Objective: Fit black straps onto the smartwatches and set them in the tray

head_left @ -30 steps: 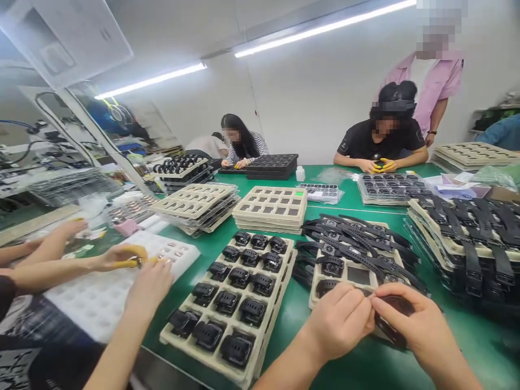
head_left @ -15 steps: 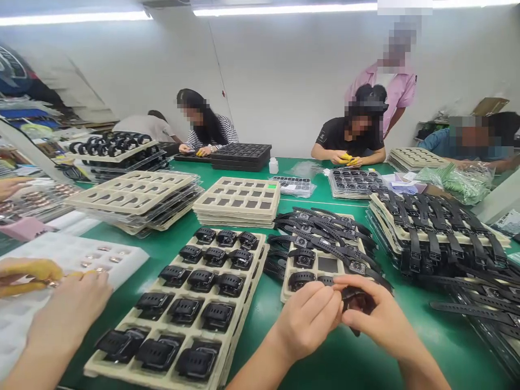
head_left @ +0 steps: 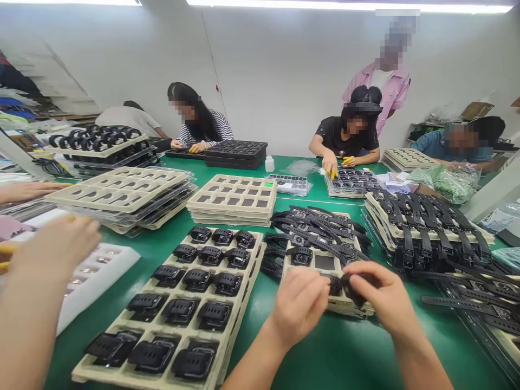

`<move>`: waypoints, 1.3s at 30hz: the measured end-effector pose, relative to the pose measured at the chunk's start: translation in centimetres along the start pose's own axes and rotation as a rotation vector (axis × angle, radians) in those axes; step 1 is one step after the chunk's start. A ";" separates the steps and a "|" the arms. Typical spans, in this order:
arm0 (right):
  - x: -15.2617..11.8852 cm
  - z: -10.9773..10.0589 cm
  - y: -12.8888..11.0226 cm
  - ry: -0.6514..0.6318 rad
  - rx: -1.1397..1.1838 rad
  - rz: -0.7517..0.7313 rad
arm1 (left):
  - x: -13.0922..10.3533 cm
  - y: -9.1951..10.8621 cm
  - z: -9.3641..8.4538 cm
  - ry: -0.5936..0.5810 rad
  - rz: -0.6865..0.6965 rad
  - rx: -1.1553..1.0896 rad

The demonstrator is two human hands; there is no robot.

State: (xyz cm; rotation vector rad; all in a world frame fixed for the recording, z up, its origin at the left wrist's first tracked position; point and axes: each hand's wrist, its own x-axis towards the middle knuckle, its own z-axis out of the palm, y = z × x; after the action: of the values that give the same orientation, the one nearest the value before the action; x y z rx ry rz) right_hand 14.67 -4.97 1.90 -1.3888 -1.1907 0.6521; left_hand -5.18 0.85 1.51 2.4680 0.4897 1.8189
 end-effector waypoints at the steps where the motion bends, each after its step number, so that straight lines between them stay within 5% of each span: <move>1: 0.8 -0.3 -0.1 0.068 -0.066 0.003 | 0.1 -0.3 -0.1 0.049 -0.062 0.009; 3: 2.8 -0.8 -0.6 0.098 -0.201 -0.006 | 0.2 -0.7 -0.3 0.140 -0.144 0.031; 9: 7.9 1.2 -0.8 -0.515 -0.577 -0.180 | 0.2 -0.9 -0.3 0.158 -0.161 -0.004; 14: 8.8 2.5 -0.5 -0.662 -0.687 -0.215 | 0.3 -1.0 -0.5 0.167 -0.192 -0.007; 18: 9.2 -0.3 -1.6 -0.593 -0.892 -0.139 | 0.3 -1.1 -0.5 0.172 -0.192 -0.007; 22: 9.6 -2.9 -1.5 -0.587 -1.172 0.108 | 0.2 -1.0 -0.2 0.157 -0.184 -0.029; 27: 9.4 -2.8 0.0 -0.632 -1.287 0.237 | 0.0 -1.1 0.2 0.121 -0.174 -0.026; 33: 8.9 -3.3 -0.2 -0.592 -1.249 0.206 | -0.2 -1.5 0.6 0.071 -0.188 -0.005; 39: 7.5 -5.1 -3.4 -0.452 -1.218 0.036 | -0.4 -1.6 0.8 0.042 -0.196 -0.009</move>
State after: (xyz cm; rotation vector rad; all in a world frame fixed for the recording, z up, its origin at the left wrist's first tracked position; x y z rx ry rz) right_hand 20.79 -0.67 8.00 -2.3198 -2.0972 0.2111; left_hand -4.87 2.38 0.50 2.2876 0.6977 1.7939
